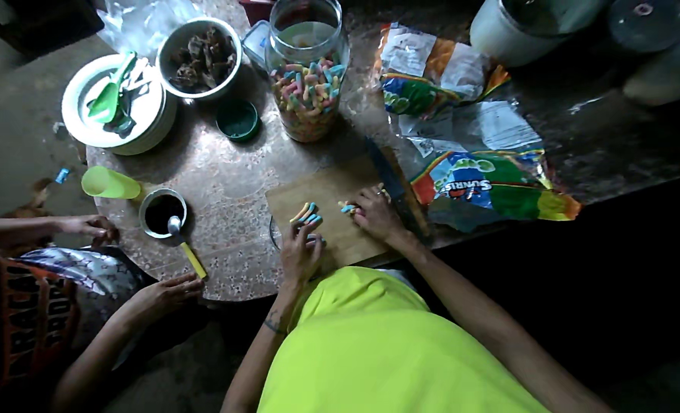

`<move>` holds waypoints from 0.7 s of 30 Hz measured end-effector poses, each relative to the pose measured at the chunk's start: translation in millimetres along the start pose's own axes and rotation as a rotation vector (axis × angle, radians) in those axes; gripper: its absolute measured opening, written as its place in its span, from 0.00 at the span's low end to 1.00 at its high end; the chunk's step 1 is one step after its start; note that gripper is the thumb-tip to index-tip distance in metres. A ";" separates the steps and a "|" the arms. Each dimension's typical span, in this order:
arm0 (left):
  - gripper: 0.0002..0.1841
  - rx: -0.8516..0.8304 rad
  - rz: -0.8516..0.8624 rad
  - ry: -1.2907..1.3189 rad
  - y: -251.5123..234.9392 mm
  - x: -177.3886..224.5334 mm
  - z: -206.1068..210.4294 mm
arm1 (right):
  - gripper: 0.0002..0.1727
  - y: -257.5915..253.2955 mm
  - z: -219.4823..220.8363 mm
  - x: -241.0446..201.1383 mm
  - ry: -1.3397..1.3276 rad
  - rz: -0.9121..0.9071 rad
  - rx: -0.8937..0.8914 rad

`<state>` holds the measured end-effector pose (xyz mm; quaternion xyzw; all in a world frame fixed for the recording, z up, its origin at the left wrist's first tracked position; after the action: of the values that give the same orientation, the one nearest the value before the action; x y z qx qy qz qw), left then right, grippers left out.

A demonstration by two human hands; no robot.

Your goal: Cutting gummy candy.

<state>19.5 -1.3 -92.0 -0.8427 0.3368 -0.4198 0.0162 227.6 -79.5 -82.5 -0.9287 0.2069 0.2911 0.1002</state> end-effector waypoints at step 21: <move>0.17 -0.436 -0.531 0.793 -61.1 42.3 3.4 | 0.11 11.7 -27.6 -40.0 -0.874 0.496 0.055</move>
<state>73.6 20.4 -45.7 -0.6591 0.1715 -0.6163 -0.3954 206.5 -85.4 -37.7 -0.6398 0.3675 0.6624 0.1295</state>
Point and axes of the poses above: each hand's wrist, its own y-axis away from the middle knuckle, its own z-axis out of the palm, x = y × z, the point moved 3 cm from there along -y, towards the middle knuckle, and after that the axes turned 8 degrees about x, right-handed, at the moved point
